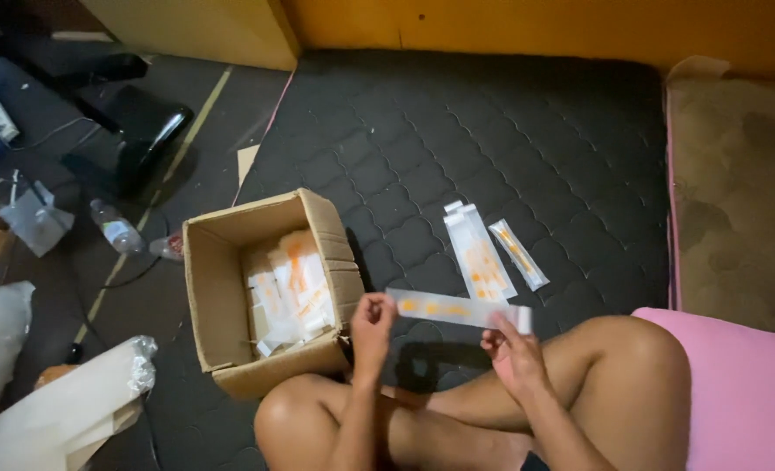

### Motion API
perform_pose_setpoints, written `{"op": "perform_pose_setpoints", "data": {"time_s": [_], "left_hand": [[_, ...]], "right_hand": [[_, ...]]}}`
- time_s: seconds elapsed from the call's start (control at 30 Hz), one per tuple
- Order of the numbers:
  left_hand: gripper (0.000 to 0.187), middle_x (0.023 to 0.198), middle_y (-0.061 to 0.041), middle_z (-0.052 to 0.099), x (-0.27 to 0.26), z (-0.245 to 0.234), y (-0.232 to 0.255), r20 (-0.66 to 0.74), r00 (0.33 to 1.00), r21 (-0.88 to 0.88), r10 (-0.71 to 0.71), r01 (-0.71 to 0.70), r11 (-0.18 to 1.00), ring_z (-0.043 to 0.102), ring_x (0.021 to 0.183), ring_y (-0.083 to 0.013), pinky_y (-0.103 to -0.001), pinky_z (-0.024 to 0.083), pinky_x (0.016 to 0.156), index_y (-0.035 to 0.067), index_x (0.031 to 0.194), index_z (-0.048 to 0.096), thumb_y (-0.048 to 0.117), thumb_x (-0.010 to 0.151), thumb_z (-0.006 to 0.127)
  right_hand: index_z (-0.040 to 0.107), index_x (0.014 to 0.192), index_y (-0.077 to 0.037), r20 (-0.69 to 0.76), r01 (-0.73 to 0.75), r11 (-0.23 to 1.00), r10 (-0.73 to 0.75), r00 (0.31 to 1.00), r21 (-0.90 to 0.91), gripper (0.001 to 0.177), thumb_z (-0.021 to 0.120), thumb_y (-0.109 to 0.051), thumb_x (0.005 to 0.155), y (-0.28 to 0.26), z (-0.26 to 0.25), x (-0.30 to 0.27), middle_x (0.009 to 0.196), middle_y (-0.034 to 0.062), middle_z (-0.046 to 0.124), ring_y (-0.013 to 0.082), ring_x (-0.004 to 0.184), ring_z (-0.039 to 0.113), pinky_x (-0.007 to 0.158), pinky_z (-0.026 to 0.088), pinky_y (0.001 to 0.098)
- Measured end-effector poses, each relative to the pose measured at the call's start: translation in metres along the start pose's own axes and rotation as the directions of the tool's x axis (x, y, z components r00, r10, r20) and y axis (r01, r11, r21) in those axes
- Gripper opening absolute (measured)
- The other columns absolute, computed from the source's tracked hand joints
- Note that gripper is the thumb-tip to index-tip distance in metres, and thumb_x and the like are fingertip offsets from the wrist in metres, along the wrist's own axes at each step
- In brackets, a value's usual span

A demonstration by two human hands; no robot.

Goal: The person sits on the floor and repeatedly peels the backing off long strips of stickers with orange dots. They remove the backing from each strip and place the peeled strips on the floor next to a cardboard box.

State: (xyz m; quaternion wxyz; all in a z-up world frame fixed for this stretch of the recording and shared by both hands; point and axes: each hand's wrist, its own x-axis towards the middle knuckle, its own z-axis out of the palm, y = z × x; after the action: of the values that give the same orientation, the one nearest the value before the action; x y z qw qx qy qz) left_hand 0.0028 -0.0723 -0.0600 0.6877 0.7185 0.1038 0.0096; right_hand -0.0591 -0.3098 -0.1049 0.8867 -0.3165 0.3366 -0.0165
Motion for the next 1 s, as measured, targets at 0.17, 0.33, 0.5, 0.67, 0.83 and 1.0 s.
{"op": "perform_pose_setpoints", "data": {"time_s": [0.17, 0.33, 0.5, 0.67, 0.83, 1.0], "left_hand": [[0.008, 0.078, -0.004, 0.071, -0.048, 0.030, -0.027, 0.183, 0.964, -0.097, -0.191, 0.211, 0.973, 0.066, 0.071, -0.0137, -0.026, 0.051, 0.072, 0.013, 0.090, 0.065, 0.007, 0.090, 0.070], [0.015, 0.073, -0.007, 0.067, -0.059, 0.039, -0.043, 0.268, 0.948, -0.188, -0.172, 0.227, 0.956, 0.066, 0.066, -0.0134, -0.025, 0.055, 0.067, 0.009, 0.083, 0.058, 0.008, 0.094, 0.068], [0.006, 0.078, -0.005, 0.069, -0.043, 0.011, -0.021, 0.227, 0.936, -0.025, -0.268, 0.281, 0.959, 0.061, 0.068, -0.0127, -0.024, 0.048, 0.069, 0.012, 0.087, 0.063, 0.008, 0.090, 0.067], [0.001, 0.073, -0.004, 0.066, -0.026, -0.016, -0.010, 0.210, 0.930, 0.098, -0.302, 0.287, 0.953, 0.062, 0.069, -0.0134, -0.028, 0.052, 0.072, 0.011, 0.091, 0.066, 0.010, 0.090, 0.066], [0.004, 0.064, -0.004, 0.062, -0.021, -0.012, -0.030, 0.127, 0.954, -0.021, -0.270, 0.275, 0.961, 0.058, 0.062, -0.0128, -0.026, 0.047, 0.067, 0.010, 0.088, 0.065, 0.009, 0.084, 0.067], [0.004, 0.064, -0.005, 0.060, -0.022, -0.006, -0.035, 0.025, 0.976, -0.094, -0.216, 0.217, 0.972, 0.054, 0.062, -0.0135, -0.027, 0.045, 0.066, 0.007, 0.085, 0.065, 0.005, 0.082, 0.065]], "right_hand": [[0.067, 0.107, 0.000, 0.239, 0.026, 0.967, 0.037, 0.970, -0.254, 0.025, 0.077, -0.008, 0.085, 0.031, -0.002, 0.011, 0.091, 0.0132, 0.068, 0.0176, 0.069, 0.061, 0.058, 0.047, 0.0274], [0.068, 0.086, 0.001, 0.206, 0.015, 0.874, 0.098, 0.974, -0.486, 0.015, 0.080, -0.008, 0.088, 0.028, 0.032, -0.014, 0.064, 0.0090, 0.060, 0.0160, 0.056, 0.055, 0.051, 0.045, 0.0276], [0.069, 0.103, -0.005, 0.216, 0.056, 0.886, 0.051, 0.975, -0.460, 0.021, 0.079, -0.014, 0.087, 0.004, 0.040, -0.012, 0.080, 0.0067, 0.066, 0.0139, 0.067, 0.057, 0.054, 0.043, 0.0250], [0.066, 0.107, -0.002, 0.151, 0.144, 0.919, -0.094, 0.984, -0.368, 0.018, 0.074, -0.007, 0.092, -0.023, 0.027, 0.010, 0.080, 0.0067, 0.063, 0.0137, 0.063, 0.058, 0.054, 0.050, 0.0236], [0.065, 0.101, 0.001, 0.107, 0.234, 0.923, -0.210, 0.972, -0.307, 0.015, 0.075, -0.007, 0.092, -0.022, 0.022, 0.013, 0.076, 0.0056, 0.063, 0.0127, 0.060, 0.062, 0.053, 0.054, 0.0214], [0.065, 0.103, -0.004, 0.112, 0.274, 0.905, -0.251, 0.962, -0.325, 0.014, 0.074, -0.009, 0.093, -0.007, 0.008, 0.034, 0.078, 0.0032, 0.065, 0.0103, 0.061, 0.063, 0.053, 0.055, 0.0191]]}}
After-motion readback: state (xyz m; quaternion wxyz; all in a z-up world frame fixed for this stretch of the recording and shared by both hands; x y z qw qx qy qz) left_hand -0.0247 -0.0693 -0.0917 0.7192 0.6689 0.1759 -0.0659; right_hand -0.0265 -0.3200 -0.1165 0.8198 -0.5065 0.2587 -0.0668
